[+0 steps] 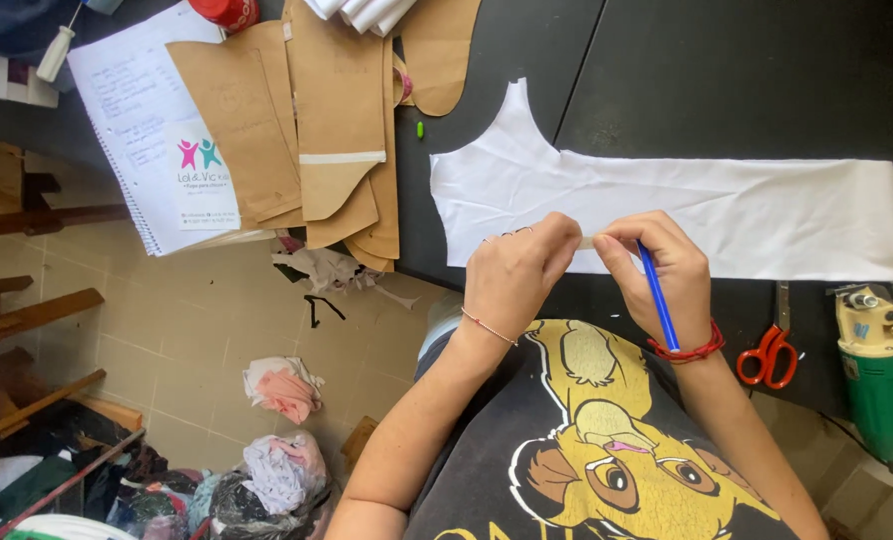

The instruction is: The person traces patterns onto white fabric using a blue pen and cardboard templates, then cuts the fabric with a rotary cutter and scissors. The person repeatedly aligns templates, marks the fabric, and cuts out pieces, stacking the cut fabric on the table.

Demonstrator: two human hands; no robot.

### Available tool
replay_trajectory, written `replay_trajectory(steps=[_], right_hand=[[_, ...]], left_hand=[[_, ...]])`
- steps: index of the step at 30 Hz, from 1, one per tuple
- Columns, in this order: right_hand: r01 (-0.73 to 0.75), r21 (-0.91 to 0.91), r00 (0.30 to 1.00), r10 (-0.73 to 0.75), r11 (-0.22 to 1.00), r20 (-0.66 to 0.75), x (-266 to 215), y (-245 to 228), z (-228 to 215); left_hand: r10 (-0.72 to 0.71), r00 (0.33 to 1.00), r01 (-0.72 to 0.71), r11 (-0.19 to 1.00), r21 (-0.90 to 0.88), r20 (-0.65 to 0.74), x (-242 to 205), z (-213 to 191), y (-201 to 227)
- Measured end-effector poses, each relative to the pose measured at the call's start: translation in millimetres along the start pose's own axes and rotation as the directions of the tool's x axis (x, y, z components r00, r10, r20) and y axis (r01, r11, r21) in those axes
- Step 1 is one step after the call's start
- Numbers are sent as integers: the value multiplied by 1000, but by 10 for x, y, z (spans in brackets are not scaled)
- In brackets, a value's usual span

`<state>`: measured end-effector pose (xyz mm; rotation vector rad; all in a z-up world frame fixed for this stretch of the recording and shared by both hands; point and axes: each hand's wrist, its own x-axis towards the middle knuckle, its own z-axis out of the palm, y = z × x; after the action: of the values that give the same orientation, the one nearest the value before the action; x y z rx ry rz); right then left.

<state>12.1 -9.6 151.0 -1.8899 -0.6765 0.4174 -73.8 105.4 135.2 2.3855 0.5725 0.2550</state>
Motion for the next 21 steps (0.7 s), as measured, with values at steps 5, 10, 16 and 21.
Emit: replay_trajectory(steps=[5,10,16,21], right_hand=[[130,-10,991,-131,991,-20,54,-219,228],[92,11,972,-92,996,216,343,68,487],[282,-377,711,71,883,699,719,413,1053],[456,-630,782,55,629,621,633,731,1397]], left_hand=[[-343,939,343,921,-186,32,-14,-277,-390],[-330,831,313,943,-113,-448,11,-635,-1326],[167,805,166,858,486,-570,311,-571,-1855],[163,818,162,855,493,-552,315,-361,-2071]])
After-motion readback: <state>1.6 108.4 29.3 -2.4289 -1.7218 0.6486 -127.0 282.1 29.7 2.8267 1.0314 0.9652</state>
